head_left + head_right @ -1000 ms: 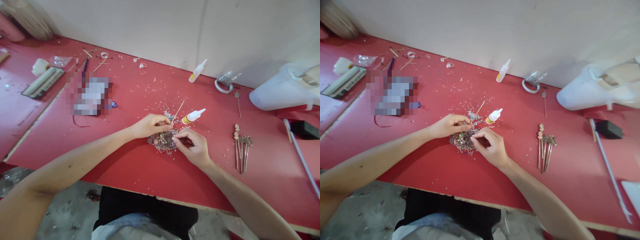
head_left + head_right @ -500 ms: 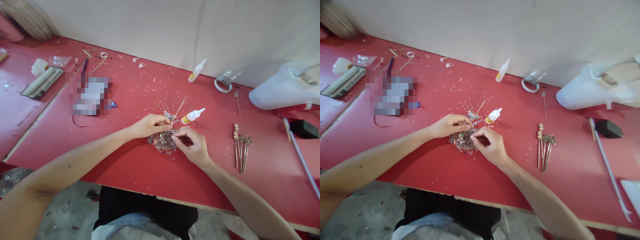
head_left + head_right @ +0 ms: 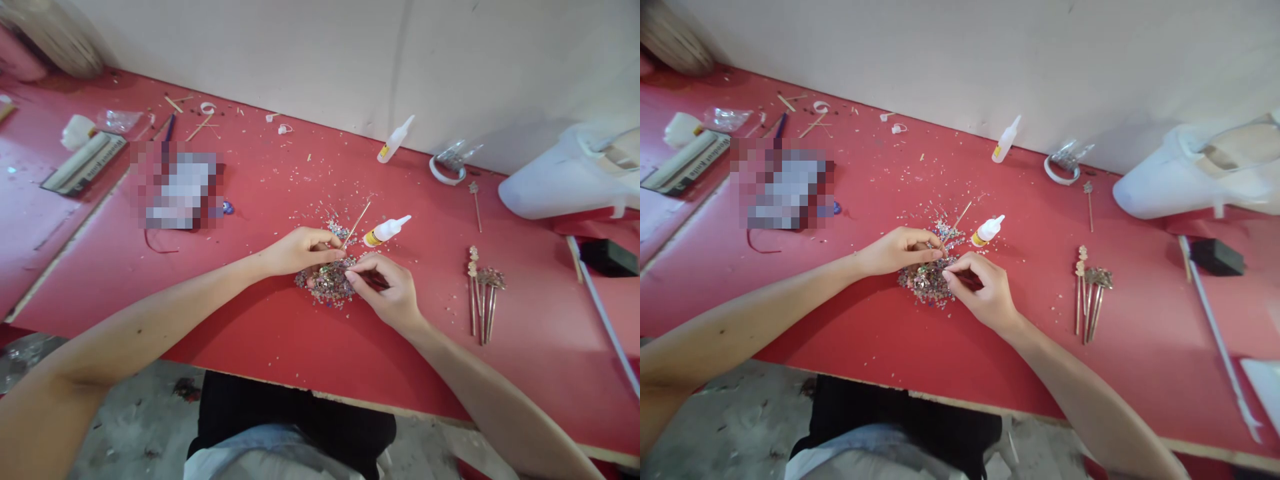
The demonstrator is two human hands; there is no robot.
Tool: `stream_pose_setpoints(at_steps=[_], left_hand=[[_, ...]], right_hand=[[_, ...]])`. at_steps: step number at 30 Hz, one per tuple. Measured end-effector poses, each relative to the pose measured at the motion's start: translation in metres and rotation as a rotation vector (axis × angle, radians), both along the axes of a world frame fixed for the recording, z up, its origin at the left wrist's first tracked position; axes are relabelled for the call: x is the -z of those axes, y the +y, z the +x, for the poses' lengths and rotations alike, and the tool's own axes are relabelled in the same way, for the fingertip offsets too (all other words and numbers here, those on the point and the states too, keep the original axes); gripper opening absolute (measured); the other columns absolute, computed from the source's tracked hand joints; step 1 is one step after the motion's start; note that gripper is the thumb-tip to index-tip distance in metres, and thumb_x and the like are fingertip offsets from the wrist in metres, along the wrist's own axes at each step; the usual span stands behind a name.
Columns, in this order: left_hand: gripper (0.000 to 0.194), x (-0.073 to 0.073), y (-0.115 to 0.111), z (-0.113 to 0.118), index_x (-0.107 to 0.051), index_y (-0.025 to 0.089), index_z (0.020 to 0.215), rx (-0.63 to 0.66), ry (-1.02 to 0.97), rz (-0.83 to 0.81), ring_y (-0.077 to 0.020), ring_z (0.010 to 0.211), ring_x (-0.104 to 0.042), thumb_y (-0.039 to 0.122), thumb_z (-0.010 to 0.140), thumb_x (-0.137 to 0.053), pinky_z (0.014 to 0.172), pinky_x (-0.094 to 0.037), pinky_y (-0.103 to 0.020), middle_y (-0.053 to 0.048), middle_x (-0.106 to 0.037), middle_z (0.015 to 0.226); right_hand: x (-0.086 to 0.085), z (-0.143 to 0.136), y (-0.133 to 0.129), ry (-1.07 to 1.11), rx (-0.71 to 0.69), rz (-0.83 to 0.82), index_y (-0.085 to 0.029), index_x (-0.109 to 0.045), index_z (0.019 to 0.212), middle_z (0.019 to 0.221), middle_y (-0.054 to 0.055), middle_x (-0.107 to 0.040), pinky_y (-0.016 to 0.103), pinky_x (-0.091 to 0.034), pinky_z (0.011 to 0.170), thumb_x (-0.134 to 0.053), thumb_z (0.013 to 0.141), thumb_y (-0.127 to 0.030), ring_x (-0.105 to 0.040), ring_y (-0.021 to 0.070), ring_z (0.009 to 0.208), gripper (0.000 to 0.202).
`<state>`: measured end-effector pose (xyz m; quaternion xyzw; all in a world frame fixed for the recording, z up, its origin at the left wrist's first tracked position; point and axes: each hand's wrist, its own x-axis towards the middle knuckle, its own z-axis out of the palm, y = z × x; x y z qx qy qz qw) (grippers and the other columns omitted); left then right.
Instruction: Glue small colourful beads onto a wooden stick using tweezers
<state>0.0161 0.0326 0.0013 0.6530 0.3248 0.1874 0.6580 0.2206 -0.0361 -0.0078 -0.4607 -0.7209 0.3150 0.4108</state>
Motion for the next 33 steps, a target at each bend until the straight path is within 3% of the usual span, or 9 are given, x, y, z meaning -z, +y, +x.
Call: stream_pose_setpoints(at_steps=[10,21,33], left_hand=[[0.024,0.0012,-0.0006,-0.0004,-0.062,0.016,0.094,-0.004,-0.001,-0.018,-0.0044,0.038,-0.045,0.04,0.091,-0.06,0.041,-0.036,-0.015,0.007,-0.047,0.052],[0.023,0.0003,-0.0007,0.0004,-0.062,0.015,0.093,-0.009,0.012,0.026,-0.0024,0.036,-0.036,0.038,0.091,-0.059,0.04,-0.028,-0.015,0.006,-0.052,0.053],[0.023,0.0014,-0.0004,0.0003,-0.062,0.016,0.093,-0.006,0.018,0.029,-0.0039,0.039,-0.043,0.039,0.092,-0.058,0.042,-0.033,-0.014,0.005,-0.052,0.054]], right_hand=[[-0.0002,0.0,-0.001,-0.013,0.008,0.027,-0.021,-0.063,0.08,0.074,0.001,-0.065,0.025,-0.049,0.055,-0.064,0.085,-0.022,-0.061,0.0121,0.061,0.005],[-0.0009,-0.0009,-0.0006,-0.016,-0.01,0.023,-0.02,-0.063,0.079,0.072,0.0,-0.063,0.023,-0.047,0.054,-0.065,0.085,-0.019,-0.058,0.0108,0.059,0.006],[0.0006,-0.0002,-0.0009,-0.02,0.007,0.039,-0.021,-0.063,0.08,0.074,0.0,-0.065,0.024,-0.049,0.056,-0.065,0.085,-0.02,-0.061,0.0116,0.062,0.005]])
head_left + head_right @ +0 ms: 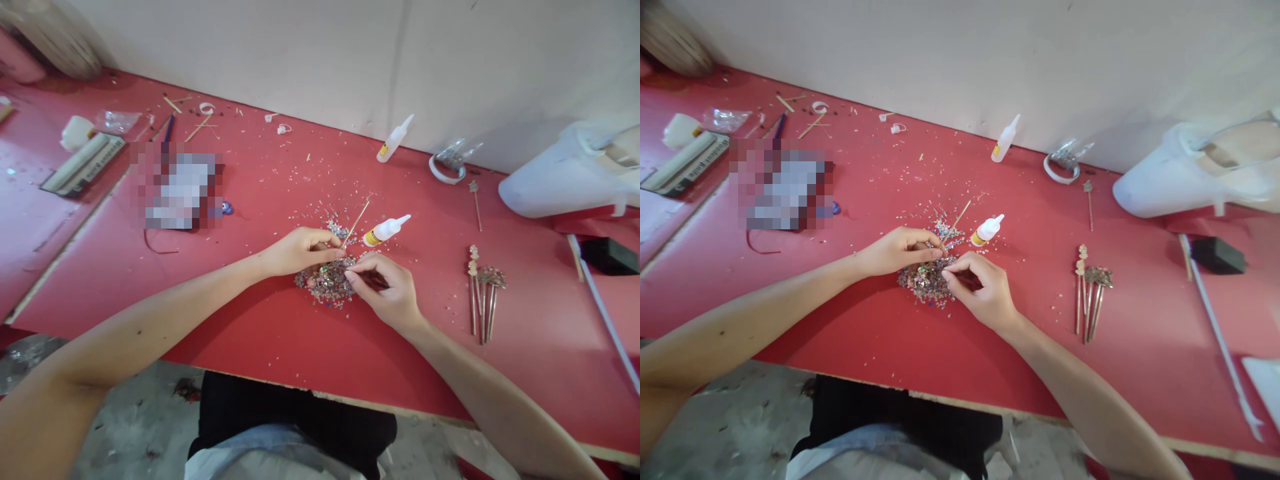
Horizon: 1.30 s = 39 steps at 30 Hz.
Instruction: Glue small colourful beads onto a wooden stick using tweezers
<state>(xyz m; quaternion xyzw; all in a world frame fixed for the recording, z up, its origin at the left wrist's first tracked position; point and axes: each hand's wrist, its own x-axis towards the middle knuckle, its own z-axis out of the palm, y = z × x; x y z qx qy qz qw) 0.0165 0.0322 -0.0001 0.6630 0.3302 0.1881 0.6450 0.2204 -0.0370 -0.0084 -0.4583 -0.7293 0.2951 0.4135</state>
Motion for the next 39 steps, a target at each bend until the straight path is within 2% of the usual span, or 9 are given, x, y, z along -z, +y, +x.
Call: stream_pose_setpoints(at_steps=[9,21,27,39], left_hand=[[0.022,0.0006,-0.0001,0.0,-0.062,0.015,0.092,0.0,-0.002,0.028,-0.0028,0.038,-0.038,0.037,0.092,-0.058,0.041,-0.028,-0.015,0.006,-0.053,0.053],[0.025,0.0012,-0.0003,-0.0002,-0.063,0.016,0.092,-0.022,-0.018,-0.006,-0.0036,0.039,-0.042,0.041,0.091,-0.06,0.041,-0.031,-0.015,0.005,-0.051,0.054],[0.024,-0.0004,-0.0005,0.0001,-0.062,0.016,0.091,-0.02,-0.005,-0.013,-0.0039,0.039,-0.043,0.04,0.091,-0.06,0.041,-0.034,-0.014,0.005,-0.05,0.055],[0.026,0.0008,0.0,-0.0001,-0.062,0.016,0.09,-0.021,-0.007,0.007,-0.0028,0.039,-0.038,0.042,0.09,-0.06,0.04,-0.028,-0.014,0.005,-0.049,0.054]], right_hand=[[0.0003,0.0,0.0006,-0.006,-0.009,0.005,-0.021,-0.063,0.08,0.073,0.0,-0.064,0.024,-0.048,0.055,-0.064,0.085,-0.021,-0.06,0.0116,0.061,0.006],[0.0011,-0.0015,-0.0009,-0.023,0.023,0.106,-0.023,-0.063,0.083,0.073,0.001,-0.066,0.027,-0.048,0.055,-0.064,0.085,-0.019,-0.06,0.0132,0.062,0.005],[0.0022,0.0002,-0.0014,-0.019,-0.028,0.137,-0.023,-0.062,0.084,0.075,0.001,-0.065,0.027,-0.048,0.056,-0.065,0.083,-0.014,-0.062,0.0136,0.065,0.01],[0.0034,0.0003,-0.002,-0.037,-0.025,0.169,-0.023,-0.063,0.085,0.076,0.001,-0.066,0.027,-0.049,0.058,-0.065,0.083,-0.013,-0.063,0.0135,0.066,0.011]])
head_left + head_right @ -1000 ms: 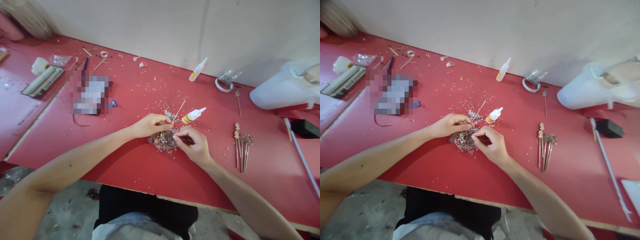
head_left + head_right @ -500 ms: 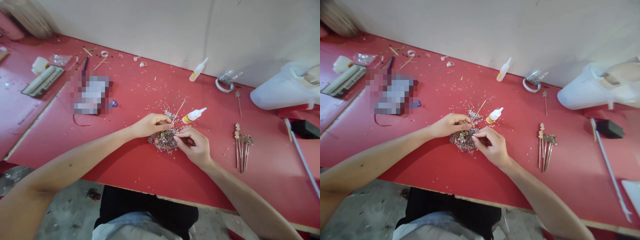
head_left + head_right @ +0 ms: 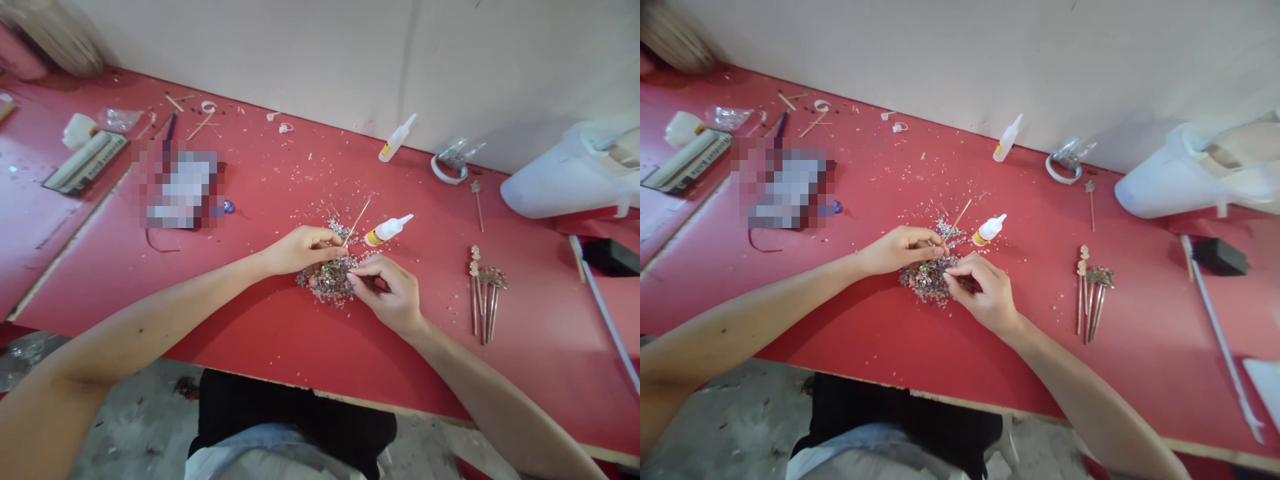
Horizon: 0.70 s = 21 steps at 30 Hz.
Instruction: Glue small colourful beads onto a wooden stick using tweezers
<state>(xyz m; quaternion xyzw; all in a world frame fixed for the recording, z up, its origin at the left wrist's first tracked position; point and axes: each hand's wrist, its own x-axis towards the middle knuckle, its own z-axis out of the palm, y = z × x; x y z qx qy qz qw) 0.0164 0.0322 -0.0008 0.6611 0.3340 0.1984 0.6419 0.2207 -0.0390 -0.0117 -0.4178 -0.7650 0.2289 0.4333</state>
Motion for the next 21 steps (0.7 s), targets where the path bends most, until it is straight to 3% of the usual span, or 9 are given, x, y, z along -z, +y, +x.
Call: stream_pose_setpoints(at_steps=[21], left_hand=[[0.023,0.0004,-0.0005,0.0007,-0.062,0.016,0.091,0.001,-0.021,-0.056,-0.0033,0.037,-0.04,0.039,0.091,-0.06,0.039,-0.035,-0.014,0.006,-0.05,0.054]], right_hand=[[0.0025,0.0005,0.0018,0.007,-0.032,0.006,-0.022,-0.062,0.085,0.077,0.001,-0.064,0.024,-0.048,0.056,-0.065,0.083,-0.011,-0.06,0.0115,0.064,0.011]])
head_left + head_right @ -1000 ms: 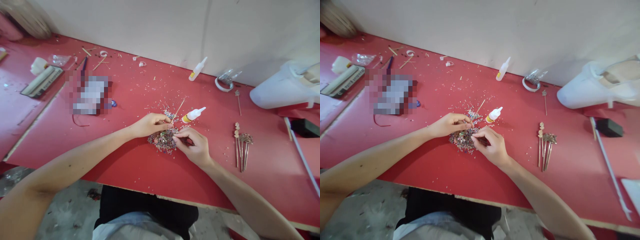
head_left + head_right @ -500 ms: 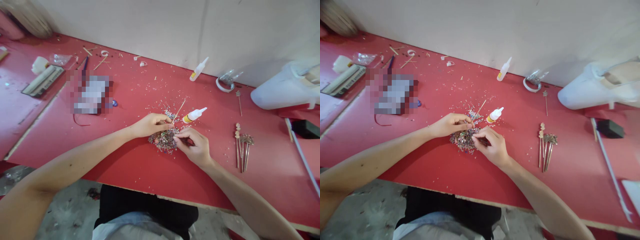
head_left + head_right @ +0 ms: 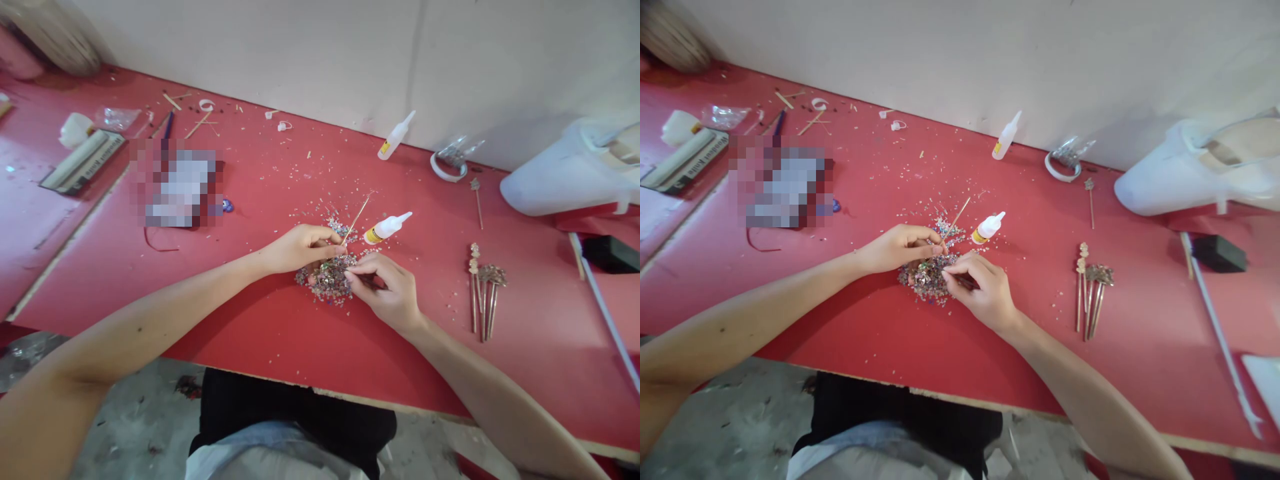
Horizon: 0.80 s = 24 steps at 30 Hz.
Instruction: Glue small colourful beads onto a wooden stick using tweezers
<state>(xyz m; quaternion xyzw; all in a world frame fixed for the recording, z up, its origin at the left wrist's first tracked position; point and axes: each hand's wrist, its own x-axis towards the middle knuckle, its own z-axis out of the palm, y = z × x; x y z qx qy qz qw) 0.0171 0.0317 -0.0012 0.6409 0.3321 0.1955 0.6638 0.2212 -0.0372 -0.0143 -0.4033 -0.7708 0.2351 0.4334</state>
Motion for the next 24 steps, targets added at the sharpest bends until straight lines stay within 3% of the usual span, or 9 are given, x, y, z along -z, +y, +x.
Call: stream_pose_setpoints(at_steps=[18,24], left_hand=[[0.024,-0.0016,0.0,0.0,-0.061,0.016,0.093,0.008,0.0,-0.02,-0.0045,0.037,-0.046,0.04,0.091,-0.06,0.041,-0.042,-0.015,0.007,-0.05,0.054],[0.024,0.0008,0.0006,-0.0004,-0.063,0.015,0.091,0.003,0.009,0.056,-0.0033,0.039,-0.043,0.039,0.091,-0.06,0.04,-0.033,-0.013,0.006,-0.05,0.054]], right_hand=[[-0.0001,0.0009,0.0004,-0.074,-0.01,0.079,-0.022,-0.061,0.086,0.075,0.001,-0.063,0.023,-0.047,0.053,-0.064,0.083,-0.01,-0.059,0.0105,0.062,0.013],[0.0002,0.0028,0.0003,-0.118,-0.01,0.117,-0.021,-0.061,0.087,0.076,0.001,-0.064,0.021,-0.045,0.052,-0.065,0.083,-0.009,-0.058,0.0095,0.059,0.013]])
